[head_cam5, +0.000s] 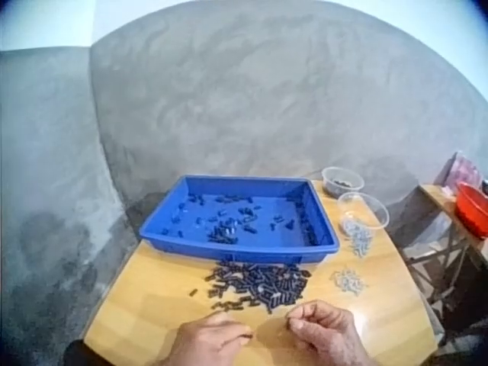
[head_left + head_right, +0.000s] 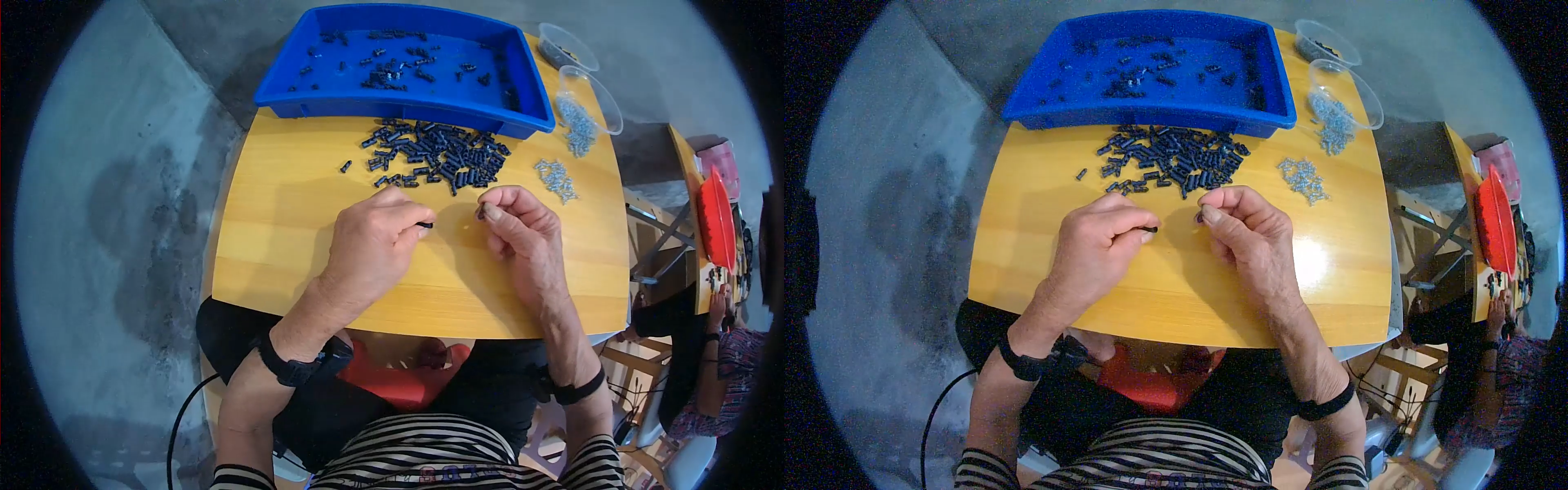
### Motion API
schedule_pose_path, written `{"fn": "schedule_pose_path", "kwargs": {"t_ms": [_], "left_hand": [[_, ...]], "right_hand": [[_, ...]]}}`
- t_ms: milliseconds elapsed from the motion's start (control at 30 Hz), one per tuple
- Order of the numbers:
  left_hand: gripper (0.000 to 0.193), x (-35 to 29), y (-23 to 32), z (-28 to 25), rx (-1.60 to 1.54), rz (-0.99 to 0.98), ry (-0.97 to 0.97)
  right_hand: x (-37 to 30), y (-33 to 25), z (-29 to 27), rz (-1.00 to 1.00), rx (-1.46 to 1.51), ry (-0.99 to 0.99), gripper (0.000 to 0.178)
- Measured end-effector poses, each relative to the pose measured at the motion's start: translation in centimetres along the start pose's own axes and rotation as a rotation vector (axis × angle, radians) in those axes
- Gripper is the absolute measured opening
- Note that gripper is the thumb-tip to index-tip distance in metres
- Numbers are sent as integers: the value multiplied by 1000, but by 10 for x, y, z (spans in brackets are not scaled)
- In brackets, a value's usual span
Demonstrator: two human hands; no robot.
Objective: Assembling small black plastic tubes with white caps at a workshop table.
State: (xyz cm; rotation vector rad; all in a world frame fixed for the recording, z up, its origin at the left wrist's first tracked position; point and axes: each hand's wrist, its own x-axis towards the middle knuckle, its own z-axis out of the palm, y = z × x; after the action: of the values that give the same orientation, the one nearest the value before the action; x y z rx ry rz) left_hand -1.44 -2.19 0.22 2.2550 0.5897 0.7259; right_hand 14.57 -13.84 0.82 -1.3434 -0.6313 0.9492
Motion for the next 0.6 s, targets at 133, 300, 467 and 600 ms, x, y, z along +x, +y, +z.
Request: {"fn": "schedule_pose_path", "kwargs": {"t_ms": [133, 300, 467, 600], "left_hand": [[12, 0, 6, -6, -225, -14, 29], [14, -4, 10, -14, -520, -174, -12], [15, -8, 15, -19, -642, -289, -43], [17, -13, 11, -20, -710, -315, -59]], "right_hand": [[-9, -1, 13, 93, 183, -20, 11], [-15, 6, 22, 74, 247, -32, 11], [-17, 8, 34, 2, 335, -29, 12], [-17, 8, 42, -27, 350, -28, 12]]}}
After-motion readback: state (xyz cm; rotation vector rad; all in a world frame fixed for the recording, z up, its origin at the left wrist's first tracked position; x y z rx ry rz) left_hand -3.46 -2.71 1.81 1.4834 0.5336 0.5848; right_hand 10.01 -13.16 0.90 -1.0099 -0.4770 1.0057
